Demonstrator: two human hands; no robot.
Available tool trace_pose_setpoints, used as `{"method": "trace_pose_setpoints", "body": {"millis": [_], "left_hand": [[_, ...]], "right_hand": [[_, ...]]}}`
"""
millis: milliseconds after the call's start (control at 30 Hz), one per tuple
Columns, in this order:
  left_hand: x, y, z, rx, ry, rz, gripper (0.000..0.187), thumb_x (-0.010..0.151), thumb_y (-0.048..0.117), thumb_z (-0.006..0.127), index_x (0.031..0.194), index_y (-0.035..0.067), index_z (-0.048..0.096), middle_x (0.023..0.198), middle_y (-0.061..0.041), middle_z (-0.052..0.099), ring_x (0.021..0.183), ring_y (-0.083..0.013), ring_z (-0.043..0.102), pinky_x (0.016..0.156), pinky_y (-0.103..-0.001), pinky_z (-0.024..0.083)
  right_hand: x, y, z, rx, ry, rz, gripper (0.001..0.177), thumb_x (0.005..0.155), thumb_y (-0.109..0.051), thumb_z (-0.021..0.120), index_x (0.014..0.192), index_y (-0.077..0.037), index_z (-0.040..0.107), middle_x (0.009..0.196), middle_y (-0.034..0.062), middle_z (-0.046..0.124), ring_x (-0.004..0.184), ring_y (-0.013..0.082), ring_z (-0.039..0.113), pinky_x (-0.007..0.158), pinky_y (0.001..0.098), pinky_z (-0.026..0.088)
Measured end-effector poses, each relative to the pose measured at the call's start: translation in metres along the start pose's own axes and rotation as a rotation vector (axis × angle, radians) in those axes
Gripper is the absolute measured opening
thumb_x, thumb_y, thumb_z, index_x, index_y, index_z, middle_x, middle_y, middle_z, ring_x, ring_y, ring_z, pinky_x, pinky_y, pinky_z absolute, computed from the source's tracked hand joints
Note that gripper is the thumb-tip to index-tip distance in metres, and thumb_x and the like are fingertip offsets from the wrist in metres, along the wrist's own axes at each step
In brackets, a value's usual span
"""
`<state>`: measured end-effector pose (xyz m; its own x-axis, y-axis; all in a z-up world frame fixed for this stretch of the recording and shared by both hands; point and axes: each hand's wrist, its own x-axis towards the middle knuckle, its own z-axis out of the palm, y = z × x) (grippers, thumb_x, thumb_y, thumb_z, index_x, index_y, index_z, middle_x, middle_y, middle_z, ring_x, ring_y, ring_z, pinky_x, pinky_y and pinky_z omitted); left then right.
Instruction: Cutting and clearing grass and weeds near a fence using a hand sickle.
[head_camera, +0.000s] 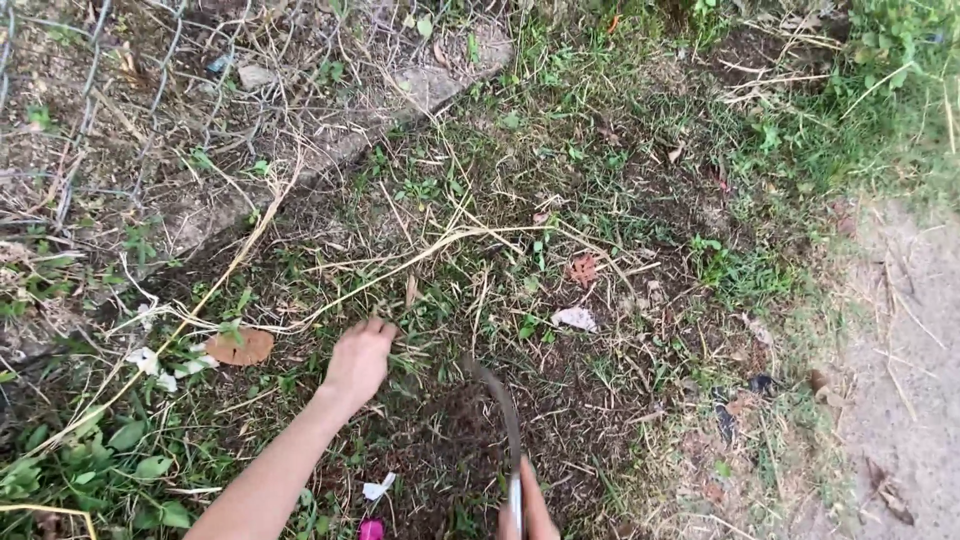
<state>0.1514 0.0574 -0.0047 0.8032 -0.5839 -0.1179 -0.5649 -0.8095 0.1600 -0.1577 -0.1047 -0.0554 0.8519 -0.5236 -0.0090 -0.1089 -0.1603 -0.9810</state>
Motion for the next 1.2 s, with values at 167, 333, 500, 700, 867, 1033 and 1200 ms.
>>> {"method": "trace_pose_setpoints", "body": {"millis": [167, 333, 500, 700, 867, 1033, 1200], "left_hand": [[-0.004, 0.014, -0.013, 0.022, 0.008, 0.040, 0.073, 0.080, -0.017, 0.050, 0.151, -0.004, 0.037, 0.103, -0.025, 0.066, 0.089, -0.0318, 0.070, 0.081, -0.038, 0.062], [-0.002, 0.042, -0.067, 0.030, -0.345, -0.119, 0.082, 0.083, 0.022, 0.076, 0.149, -0.003, 0.034, 0.100, -0.017, 0.066, 0.087, -0.0237, 0.068, 0.085, -0.036, 0.059], [0.021, 0.045, -0.014, 0.236, -0.333, -0.022, 0.018, 0.095, 0.008, 0.061, 0.101, 0.001, 0.076, 0.100, -0.016, 0.070, 0.087, -0.0222, 0.066, 0.098, -0.041, 0.055], [0.018, 0.019, -0.003, 0.267, -0.279, 0.141, 0.023, 0.084, -0.009, 0.056, 0.102, -0.001, 0.069, 0.107, -0.022, 0.068, 0.086, -0.0201, 0.068, 0.102, -0.044, 0.049], [-0.010, 0.028, -0.062, -0.193, -0.423, -0.021, 0.021, 0.089, -0.006, 0.056, 0.102, 0.006, 0.068, 0.106, -0.013, 0.064, 0.089, -0.0208, 0.063, 0.081, -0.034, 0.059], [-0.043, -0.049, -0.123, -0.510, -0.080, -0.409, 0.020, 0.087, -0.006, 0.058, 0.101, 0.003, 0.070, 0.101, -0.013, 0.064, 0.084, -0.0222, 0.064, 0.073, -0.037, 0.058], [-0.061, -0.150, -0.147, 0.252, 0.514, -0.520, 0.023, 0.071, 0.012, 0.074, 0.093, 0.003, 0.074, 0.113, -0.016, 0.060, 0.105, -0.0284, 0.062, 0.087, -0.040, 0.056]], "right_hand": [[0.074, -0.166, 0.044, -0.107, -0.057, 0.553, 0.066, 0.097, -0.012, 0.056, 0.155, -0.035, 0.039, 0.059, 0.0047, 0.053, 0.043, 0.0138, 0.049, 0.041, 0.0302, 0.041], [0.060, -0.111, 0.057, -0.317, -0.147, 0.378, 0.066, 0.096, -0.011, 0.057, 0.154, -0.034, 0.038, 0.073, 0.0031, 0.067, 0.055, 0.0107, 0.059, 0.051, 0.0297, 0.051], [0.058, -0.098, 0.053, -0.323, -0.121, 0.151, 0.067, 0.093, -0.008, 0.059, 0.153, -0.030, 0.039, 0.083, 0.0008, 0.074, 0.061, 0.0090, 0.066, 0.053, 0.0290, 0.056], [0.063, -0.105, 0.061, -0.094, -0.222, 0.523, 0.066, 0.099, -0.013, 0.053, 0.158, -0.032, 0.031, 0.060, 0.0046, 0.056, 0.040, 0.0138, 0.050, 0.035, 0.0321, 0.045], [-0.030, 0.020, 0.053, -0.022, -0.212, -0.165, 0.068, 0.100, -0.004, 0.058, 0.161, -0.014, 0.032, 0.089, 0.0052, 0.070, 0.062, 0.0139, 0.067, 0.051, 0.0281, 0.055], [-0.080, 0.030, 0.014, -0.042, 0.165, -0.141, 0.070, 0.097, -0.009, 0.054, 0.162, -0.021, 0.031, 0.077, 0.0177, 0.058, 0.060, 0.0256, 0.059, 0.050, 0.0357, 0.050], [-0.045, -0.047, 0.003, 0.198, 0.229, 0.525, 0.075, 0.092, -0.011, 0.059, 0.159, -0.032, 0.031, 0.051, 0.0073, 0.053, 0.036, 0.0155, 0.051, 0.033, 0.0309, 0.042]]}}
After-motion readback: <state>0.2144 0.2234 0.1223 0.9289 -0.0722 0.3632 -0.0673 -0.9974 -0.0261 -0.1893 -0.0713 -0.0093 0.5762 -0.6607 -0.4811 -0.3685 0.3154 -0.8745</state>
